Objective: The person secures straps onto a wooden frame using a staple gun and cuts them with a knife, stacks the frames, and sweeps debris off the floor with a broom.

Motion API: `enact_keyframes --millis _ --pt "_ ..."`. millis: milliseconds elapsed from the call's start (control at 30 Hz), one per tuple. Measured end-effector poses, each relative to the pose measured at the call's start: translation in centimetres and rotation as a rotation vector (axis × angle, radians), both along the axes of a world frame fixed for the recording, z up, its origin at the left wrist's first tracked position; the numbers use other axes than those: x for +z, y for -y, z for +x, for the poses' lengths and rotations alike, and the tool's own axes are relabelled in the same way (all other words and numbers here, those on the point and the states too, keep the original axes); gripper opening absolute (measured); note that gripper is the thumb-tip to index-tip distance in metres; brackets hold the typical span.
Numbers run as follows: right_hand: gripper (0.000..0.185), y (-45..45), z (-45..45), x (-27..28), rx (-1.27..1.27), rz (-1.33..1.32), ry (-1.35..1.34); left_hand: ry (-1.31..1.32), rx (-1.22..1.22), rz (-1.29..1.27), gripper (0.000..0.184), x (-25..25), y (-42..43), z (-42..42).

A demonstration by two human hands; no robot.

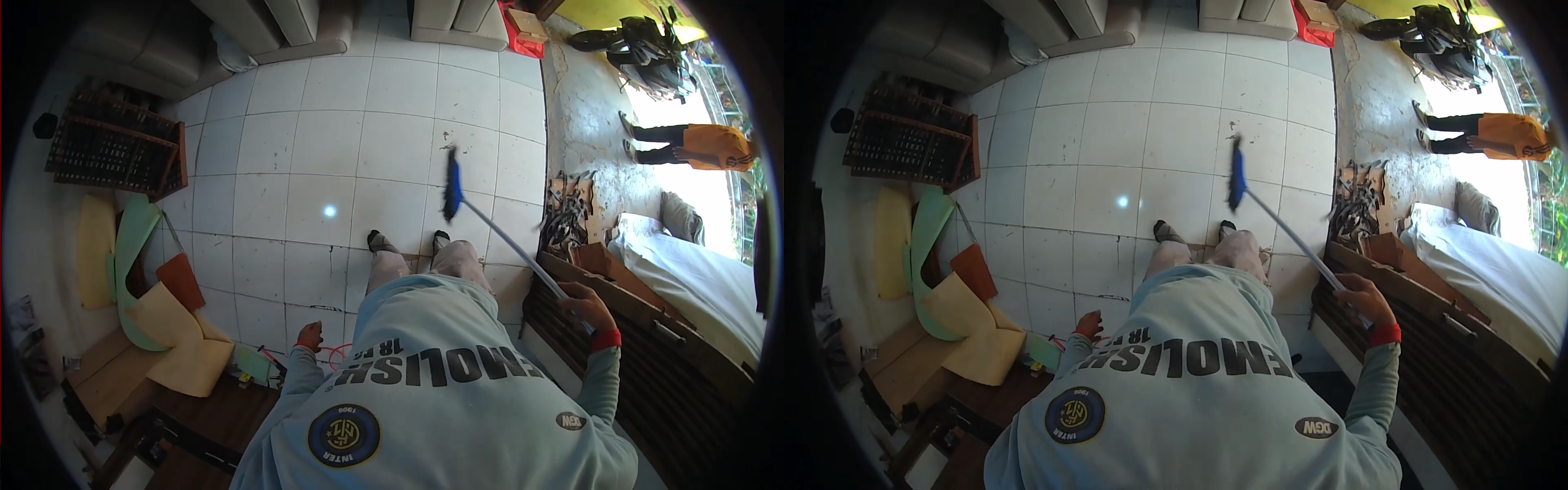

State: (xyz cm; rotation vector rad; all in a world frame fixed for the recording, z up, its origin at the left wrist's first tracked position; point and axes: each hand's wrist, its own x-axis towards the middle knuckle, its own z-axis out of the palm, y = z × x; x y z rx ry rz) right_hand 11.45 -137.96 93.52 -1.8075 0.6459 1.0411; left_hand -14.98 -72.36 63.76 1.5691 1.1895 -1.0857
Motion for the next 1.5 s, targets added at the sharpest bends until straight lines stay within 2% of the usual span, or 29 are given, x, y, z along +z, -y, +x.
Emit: enact_keyframes --millis 100,200,300,400,467,567,633,733,800,867,900,967,1033,1133,1200,1333,1367,1500 --pt "0.045 -7.7 2.9 -0.6 -0.011 0.174 -0.153 0.151 0.305 0.196 0.043 0.4 -3.3 2.6" --pt "0.047 -13.7 4.0 -8.2 0.058 0.294 -0.185 0.328 0.368 0.247 0.042 0.2 -7.0 6.2" --pt "0.049 -17.5 4.2 -14.0 0.092 0.318 -0.185 0.408 0.326 0.327 0.046 4.6 -6.4 10.0" --pt "0.049 -13.9 2.7 -17.7 0.025 0.247 -0.197 0.417 0.249 0.327 0.052 7.1 -5.2 11.4" --pt "0.051 -7.9 1.0 -18.3 -0.121 0.176 -0.252 0.401 0.201 0.330 0.052 7.7 -3.7 10.4" --pt "0.050 3.7 -2.8 -18.8 -0.293 0.008 -0.245 0.256 0.272 0.207 0.059 5.6 -1.6 7.0" --pt "0.051 10.6 -4.3 -17.9 -0.316 -0.137 -0.178 0.155 0.315 0.206 0.051 3.8 0.9 4.3" --pt "0.051 18.4 -5.2 -20.6 -0.321 -0.296 -0.082 -0.007 0.031 0.071 0.051 4.0 5.7 3.4" --pt "0.047 21.2 -5.5 -24.6 -0.163 -0.621 0.089 -0.025 -0.096 0.003 0.052 5.7 9.1 5.3" --pt "0.047 21.9 -6.2 -26.1 -0.118 -0.850 0.250 0.010 -0.218 -0.011 0.053 5.6 10.9 7.7" --pt "0.047 21.5 -5.7 -26.7 -0.087 -0.960 0.341 0.064 -0.190 0.030 0.053 5.6 11.5 9.0" --pt "0.048 19.3 -4.0 -19.0 -0.349 -0.631 0.164 0.197 -0.053 0.140 0.051 5.6 12.6 11.5" --pt "0.047 19.0 -4.4 -14.1 -0.351 -0.397 0.171 0.450 -0.110 0.185 0.053 3.3 10.7 13.3" --pt "0.047 17.1 -2.4 -6.2 -0.221 -0.106 0.105 0.544 -0.075 0.272 0.044 7.9 14.0 18.7" --pt "0.046 15.0 0.0 -3.6 -0.119 0.018 0.030 0.563 -0.087 0.275 0.045 6.9 14.1 19.8" --pt "0.042 6.9 5.9 -8.5 0.020 0.318 -0.079 0.503 -0.155 0.206 0.046 5.0 15.5 20.4" --pt "0.041 3.9 7.4 -11.7 0.129 0.330 -0.024 0.467 -0.231 0.214 0.047 4.7 15.9 20.3" --pt "0.045 -9.7 15.4 -23.2 0.083 0.500 -0.002 0.311 -0.393 0.092 0.049 5.8 15.2 21.3"
